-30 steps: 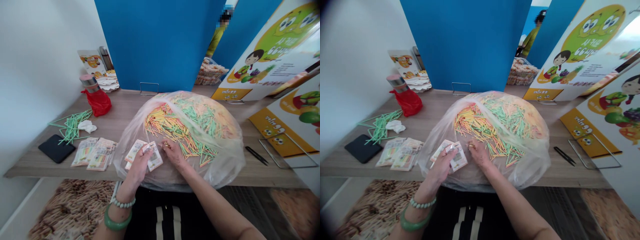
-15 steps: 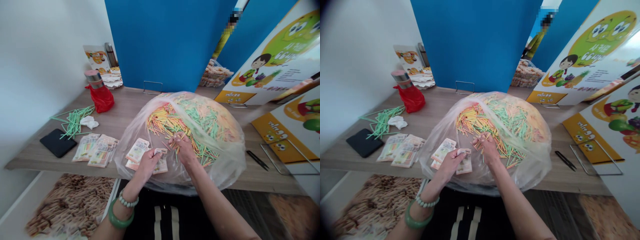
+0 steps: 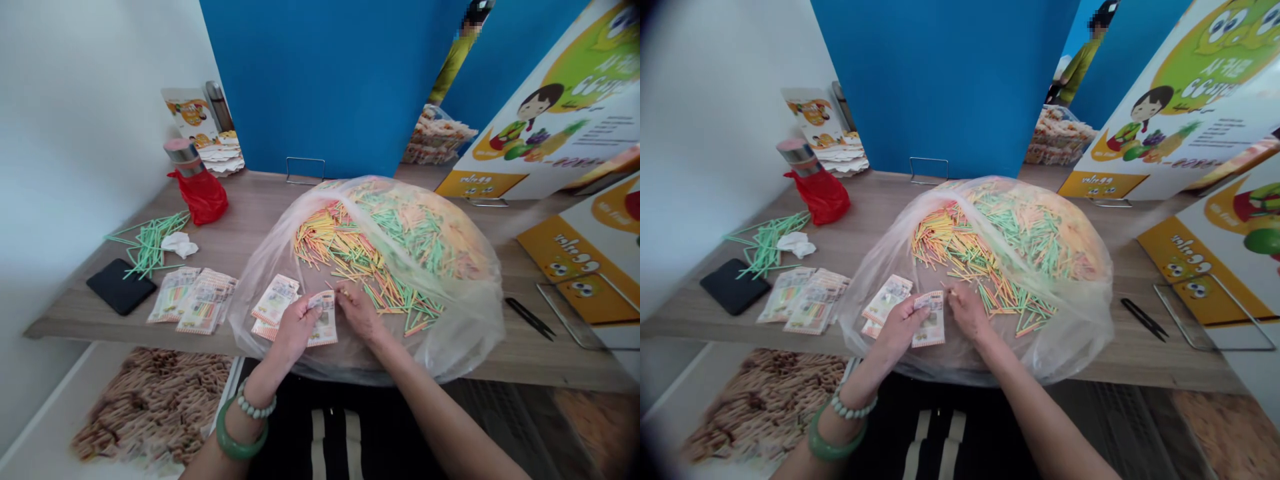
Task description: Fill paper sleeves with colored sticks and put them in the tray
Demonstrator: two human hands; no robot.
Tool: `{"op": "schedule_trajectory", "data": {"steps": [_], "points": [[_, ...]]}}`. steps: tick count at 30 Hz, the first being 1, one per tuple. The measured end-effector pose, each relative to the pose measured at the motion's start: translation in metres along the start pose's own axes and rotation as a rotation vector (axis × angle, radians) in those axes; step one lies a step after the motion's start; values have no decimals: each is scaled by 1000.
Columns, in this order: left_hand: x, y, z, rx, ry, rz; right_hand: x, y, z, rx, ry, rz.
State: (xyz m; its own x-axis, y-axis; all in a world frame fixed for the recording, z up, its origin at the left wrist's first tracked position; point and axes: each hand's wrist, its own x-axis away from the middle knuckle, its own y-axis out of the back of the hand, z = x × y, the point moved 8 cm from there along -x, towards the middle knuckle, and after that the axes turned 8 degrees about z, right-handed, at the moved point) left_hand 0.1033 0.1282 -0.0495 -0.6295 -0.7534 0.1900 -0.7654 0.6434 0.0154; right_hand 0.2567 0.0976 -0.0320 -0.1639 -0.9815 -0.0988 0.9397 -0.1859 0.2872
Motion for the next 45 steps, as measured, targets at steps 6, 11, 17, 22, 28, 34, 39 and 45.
{"op": "schedule_trajectory", "data": {"steps": [6,11,17,22,28,34,39,45], "points": [[2,4,-1,-29,51,-18,-2,15,13,-74,-21,-111],[7,9,-13,-112,58,-124,-12,23,45,-465,15,-135],[10,10,-11,-191,75,-119,-10,9,70,-620,51,-222],[8,6,-5,-101,98,-113,-4,-7,99,-516,115,-227],[9,-2,-17,-15,184,-95,6,-11,111,-284,177,-232],[13,-14,-20,133,310,68,13,-14,92,-242,93,-179],[14,-20,-16,230,321,143,10,-9,80,-375,88,-101],[12,-19,-14,251,305,115,9,-8,80,-268,39,3]]}}
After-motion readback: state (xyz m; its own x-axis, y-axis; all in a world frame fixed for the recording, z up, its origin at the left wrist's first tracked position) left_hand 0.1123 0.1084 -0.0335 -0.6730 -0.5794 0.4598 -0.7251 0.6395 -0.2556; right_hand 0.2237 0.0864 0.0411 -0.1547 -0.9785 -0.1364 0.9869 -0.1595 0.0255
